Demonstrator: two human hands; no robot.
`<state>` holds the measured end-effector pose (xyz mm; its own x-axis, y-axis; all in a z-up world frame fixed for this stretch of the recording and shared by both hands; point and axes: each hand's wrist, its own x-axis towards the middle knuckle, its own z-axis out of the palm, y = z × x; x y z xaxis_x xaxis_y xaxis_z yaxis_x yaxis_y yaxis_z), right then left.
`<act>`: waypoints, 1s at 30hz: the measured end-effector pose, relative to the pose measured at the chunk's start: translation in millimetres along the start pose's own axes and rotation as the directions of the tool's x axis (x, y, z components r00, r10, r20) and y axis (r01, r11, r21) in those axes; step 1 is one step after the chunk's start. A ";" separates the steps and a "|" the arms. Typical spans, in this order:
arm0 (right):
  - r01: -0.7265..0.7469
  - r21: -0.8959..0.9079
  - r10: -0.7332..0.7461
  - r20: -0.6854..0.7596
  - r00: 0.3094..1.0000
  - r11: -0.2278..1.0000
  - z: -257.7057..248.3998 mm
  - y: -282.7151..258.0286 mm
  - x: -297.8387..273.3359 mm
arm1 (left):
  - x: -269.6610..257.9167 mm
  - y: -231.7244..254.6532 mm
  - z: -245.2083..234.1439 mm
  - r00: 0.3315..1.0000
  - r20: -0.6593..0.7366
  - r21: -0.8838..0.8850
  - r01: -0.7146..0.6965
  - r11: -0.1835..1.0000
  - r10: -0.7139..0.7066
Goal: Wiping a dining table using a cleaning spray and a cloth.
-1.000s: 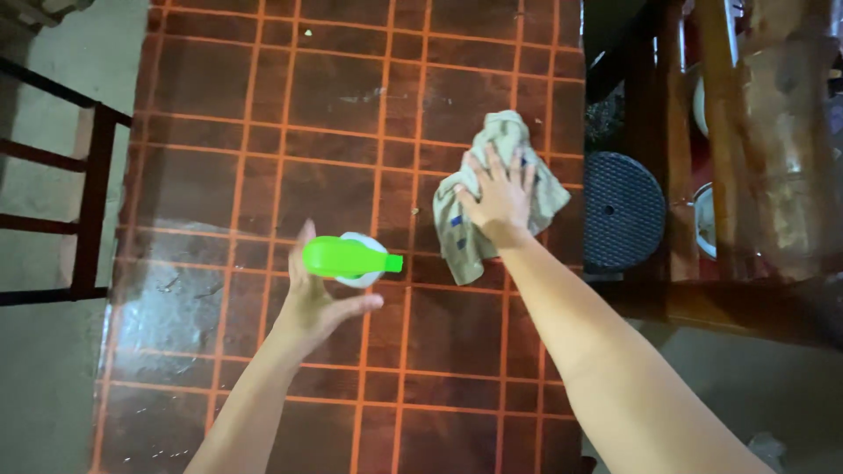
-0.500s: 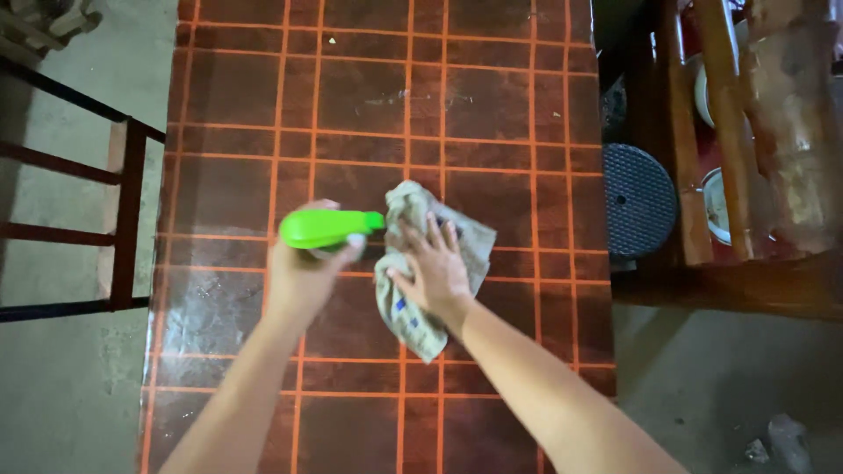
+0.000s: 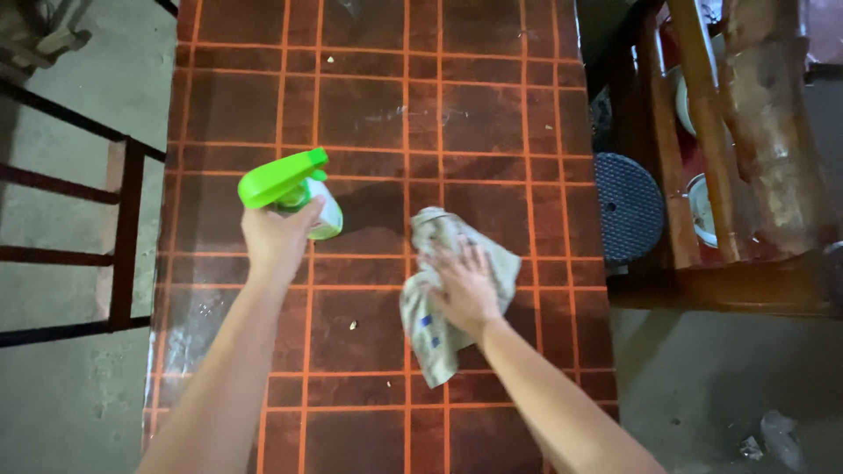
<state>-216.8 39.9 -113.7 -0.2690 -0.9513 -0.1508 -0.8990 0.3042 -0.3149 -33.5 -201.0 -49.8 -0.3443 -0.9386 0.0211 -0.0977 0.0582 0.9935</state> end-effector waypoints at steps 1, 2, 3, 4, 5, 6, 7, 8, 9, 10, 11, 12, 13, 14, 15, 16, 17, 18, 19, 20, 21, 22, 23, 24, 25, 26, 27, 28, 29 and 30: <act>-0.002 -0.002 0.002 -0.002 1.000 1.000 -6.4 15.7 2.7 | 0.8 8.6 7.8 1.000 0.002 -0.002 -0.002 1.000 0.002; -0.109 -0.065 0.112 0.053 0.992 0.992 -12.5 31.7 5.6 | 2.1 16.8 15.9 1.000 -0.004 0.065 -0.001 0.998 0.001; -0.210 -0.134 0.224 0.100 0.969 0.968 -18.3 48.0 8.6 | 3.5 24.6 24.2 1.000 -0.010 0.132 0.001 0.991 0.001; -0.212 -0.133 0.226 0.102 0.969 0.968 -17.8 65.1 10.4 | 6.5 22.9 30.4 1.000 -0.008 0.133 0.003 0.991 -0.002; -0.273 -0.149 0.280 0.031 0.959 0.950 -17.1 82.5 12.2 | 9.6 20.9 36.6 0.999 -0.010 0.165 -0.041 0.985 0.043; -0.333 -0.162 0.330 -0.041 0.943 0.929 -17.1 100.7 15.6 | 13.7 18.8 43.5 0.996 -0.013 0.197 -0.085 0.977 0.089; -0.332 -0.163 0.330 -0.040 0.943 0.929 -20.7 111.8 17.3 | 18.3 17.3 48.8 0.996 -0.013 0.196 -0.083 0.977 0.087; -0.370 -0.149 0.357 -0.105 0.928 0.917 -24.4 123.2 19.0 | 22.9 15.8 54.4 0.999 -0.016 0.225 -0.043 0.973 0.048; -0.406 -0.133 0.383 -0.169 0.908 0.904 -28.2 134.8 21.0 | 27.7 14.2 60.1 1.000 -0.021 0.253 -0.004 0.967 0.009; -0.405 -0.133 0.382 -0.168 0.909 0.905 -28.0 147.1 27.0 | 30.7 17.1 66.0 1.000 -0.022 0.253 -0.003 0.968 0.008; -0.422 -0.116 0.396 -0.195 0.897 0.899 -28.0 159.4 33.2 | 34.0 20.0 71.9 1.000 -0.016 0.198 0.001 0.980 0.002; -0.438 -0.098 0.409 -0.222 0.885 0.894 -28.2 172.1 39.7 | 36.8 23.0 78.0 1.000 -0.012 0.142 0.005 0.990 -0.003; -0.435 -0.099 0.406 -0.221 0.887 0.895 -34.1 177.9 45.0 | 39.6 27.2 83.6 1.000 -0.015 0.142 0.006 0.990 -0.004; -0.469 -0.087 0.442 -0.223 0.869 0.879 -39.7 183.5 51.0 | 42.9 31.1 88.7 1.000 -0.029 0.183 -0.005 0.983 0.010; -0.503 -0.075 0.477 -0.224 0.850 0.861 -45.1 188.9 57.1 | 46.2 34.8 93.6 0.999 -0.041 0.224 -0.014 0.975 0.024; -0.500 -0.077 0.474 -0.223 0.852 0.863 -48.5 197.5 64.2 | 50.0 31.5 97.4 0.999 -0.045 0.223 -0.013 0.975 0.023; -0.516 -0.079 0.489 -0.226 0.843 0.853 -51.9 205.8 71.3 | 53.6 28.2 100.9 0.998 -0.055 0.176 -0.011 0.984 0.021; -0.530 -0.080 0.502 -0.230 0.834 0.844 -55.2 213.6 79.7 | 57.6 25.1 103.5 0.998 -0.067 0.129 -0.012 0.992 0.020; -0.525 -0.082 0.496 -0.230 0.837 0.847 -59.1 221.5 88.8 | 59.9 22.4 105.9 0.997 -0.073 0.129 -0.011 0.992 0.021; -0.523 -0.077 0.493 -0.241 0.836 0.849 -62.1 228.7 96.5 | 61.4 19.4 107.8 0.996 -0.086 0.146 -0.002 0.989 0.015; -0.521 -0.073 0.490 -0.252 0.835 0.851 -65.0 235.5 104.1 | 62.6 16.4 109.3 0.995 -0.099 0.163 0.007 0.987 0.009; -0.516 -0.073 0.485 -0.250 0.838 0.853 -67.6 242.5 112.8 | 62.0 19.1 108.8 0.994 -0.105 0.164 0.008 0.986 0.009; -0.498 -0.068 0.468 -0.251 0.847 0.864 -70.1 249.1 121.2 | 61.0 21.9 108.0 0.995 -0.092 0.209 -0.002 0.978 0.022; -0.481 -0.062 0.453 -0.253 0.855 0.874 -71.8 254.9 128.9 | 59.9 24.6 106.6 0.996 -0.077 0.255 -0.013 0.967 0.033; -0.478 -0.061 0.450 -0.252 0.857 0.876 -73.9 256.8 139.2 | 60.8 21.5 106.6 0.996 -0.081 0.257 -0.012 0.966 0.034; -0.493 -0.065 0.465 -0.243 0.851 0.868 -75.9 258.3 149.9 | 62.4 18.5 106.2 0.997 -0.070 0.178 -0.011 0.984 0.023; -0.507 -0.070 0.480 -0.234 0.846 0.859 -77.6 259.4 160.5 | 63.9 15.2 105.5 0.998 -0.058 0.098 -0.008 0.995 0.014; -0.505 -0.068 0.479 -0.230 0.847 0.861 -76.5 258.6 169.1 | 64.6 9.9 105.6 0.998 -0.060 0.102 -0.007 0.995 0.013; -0.494 -0.083 0.466 -0.231 0.854 0.866 -75.3 257.2 177.4 | 65.0 4.6 105.1 0.997 -0.059 0.095 -0.036 0.995 0.042; -0.483 -0.097 0.452 -0.234 0.861 0.870 -74.8 255.5 187.1 | 66.6 -0.3 104.4 0.995 -0.059 0.087 -0.070 0.994 0.075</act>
<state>-522.7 -64.2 -152.3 -0.7185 -0.6935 -0.0525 -0.6860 0.7191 -0.1106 -153.9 -228.0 -60.4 -0.2954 -0.9499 0.1019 -0.1542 0.1527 0.9762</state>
